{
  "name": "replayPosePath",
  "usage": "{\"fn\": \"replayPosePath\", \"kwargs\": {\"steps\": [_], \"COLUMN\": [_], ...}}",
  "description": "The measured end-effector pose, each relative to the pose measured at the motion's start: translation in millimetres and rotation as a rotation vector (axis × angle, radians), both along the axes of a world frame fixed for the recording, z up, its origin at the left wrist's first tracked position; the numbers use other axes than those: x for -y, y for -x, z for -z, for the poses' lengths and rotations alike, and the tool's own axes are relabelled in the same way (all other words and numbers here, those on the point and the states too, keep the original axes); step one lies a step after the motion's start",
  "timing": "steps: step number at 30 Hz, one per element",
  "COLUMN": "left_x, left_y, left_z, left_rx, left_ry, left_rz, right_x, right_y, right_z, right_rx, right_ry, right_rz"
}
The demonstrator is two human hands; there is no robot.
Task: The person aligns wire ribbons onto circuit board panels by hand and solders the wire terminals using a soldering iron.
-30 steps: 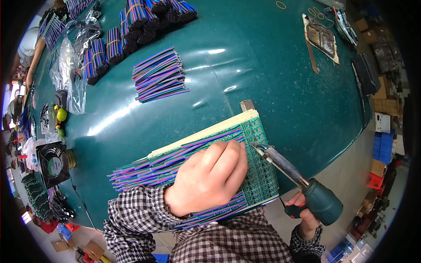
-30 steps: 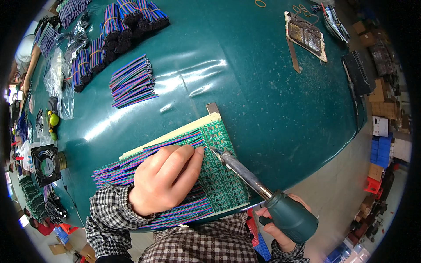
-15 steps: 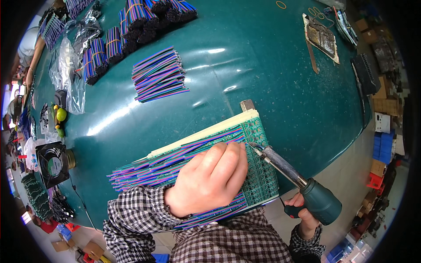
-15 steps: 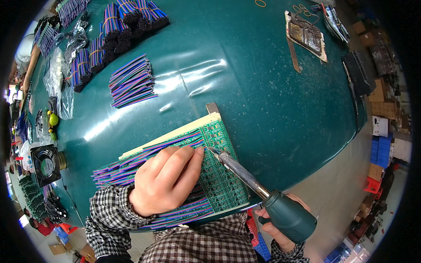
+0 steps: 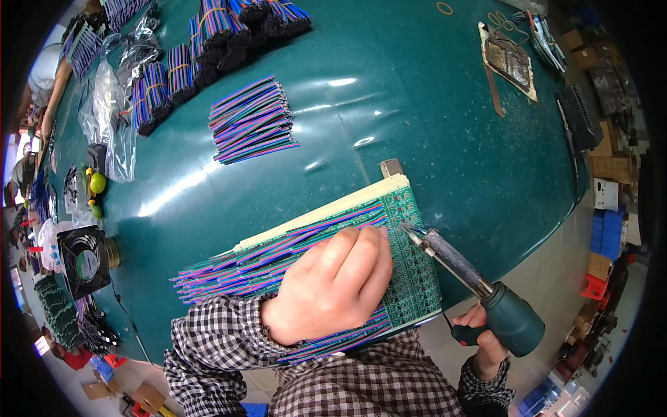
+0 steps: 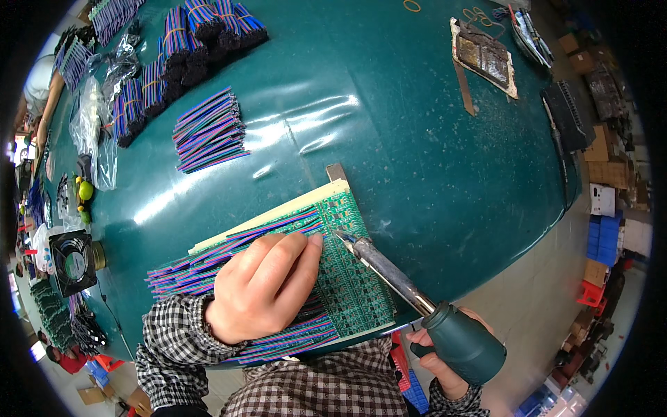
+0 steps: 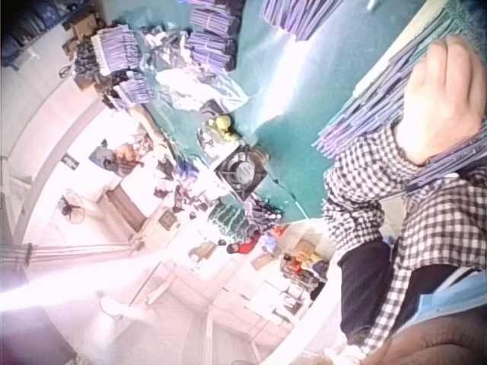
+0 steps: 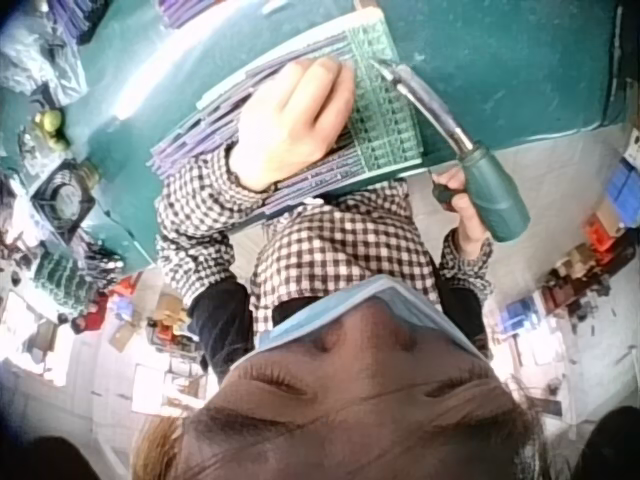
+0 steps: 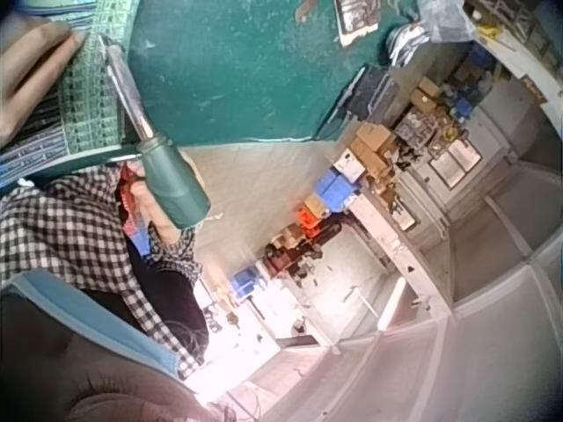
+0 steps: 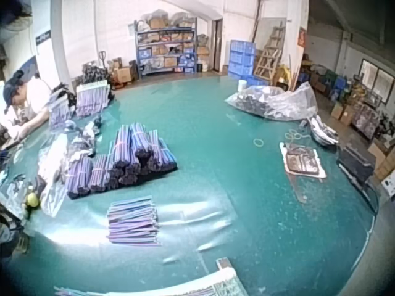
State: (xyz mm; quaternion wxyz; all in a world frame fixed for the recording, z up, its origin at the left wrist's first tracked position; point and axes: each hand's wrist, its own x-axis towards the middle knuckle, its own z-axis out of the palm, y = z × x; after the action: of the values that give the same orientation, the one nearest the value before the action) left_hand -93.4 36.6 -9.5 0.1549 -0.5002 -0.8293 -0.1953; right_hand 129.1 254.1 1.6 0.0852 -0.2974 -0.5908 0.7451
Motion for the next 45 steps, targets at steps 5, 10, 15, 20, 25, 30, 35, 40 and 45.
{"fn": "replayPosePath", "kwargs": {"steps": [5,10,15,20,25,30,35,40,45], "left_x": [-1.3,0.4,17.7,55.1,66.3,55.0,54.7,59.1,58.8], "left_y": [1.0,1.2,-2.9,76.5,102.3,115.9,116.2,115.6,111.5], "left_z": [-0.1,-1.4,-37.4,-42.1,27.7,29.9,33.4,32.7,34.1], "left_rx": [-0.008,0.001,0.287,0.510,0.503,0.508,0.516,0.454,0.468], "left_ry": [0.006,0.017,-0.069,-0.117,-0.032,-0.085,-0.069,-0.065,-0.096], "left_rz": [-0.001,-0.008,-0.015,-0.186,-0.274,-0.265,-0.254,-0.320,-0.325], "right_x": [-6.2,-5.2,-32.5,-48.8,-39.3,-40.5,-37.1,-37.9,-38.8], "right_y": [1.8,21.2,33.4,49.4,59.5,60.2,63.5,58.7,54.1], "right_z": [3.2,2.2,23.3,27.3,34.4,33.6,31.5,33.0,34.2], "right_rx": [-0.028,-0.124,-0.315,-0.385,-0.397,-0.376,-0.387,-0.377,-0.379], "right_ry": [-0.097,-0.019,0.185,0.186,0.215,0.206,0.207,0.220,0.220], "right_rz": [-0.147,-0.026,0.042,0.134,0.140,0.160,0.120,0.136,0.158]}}
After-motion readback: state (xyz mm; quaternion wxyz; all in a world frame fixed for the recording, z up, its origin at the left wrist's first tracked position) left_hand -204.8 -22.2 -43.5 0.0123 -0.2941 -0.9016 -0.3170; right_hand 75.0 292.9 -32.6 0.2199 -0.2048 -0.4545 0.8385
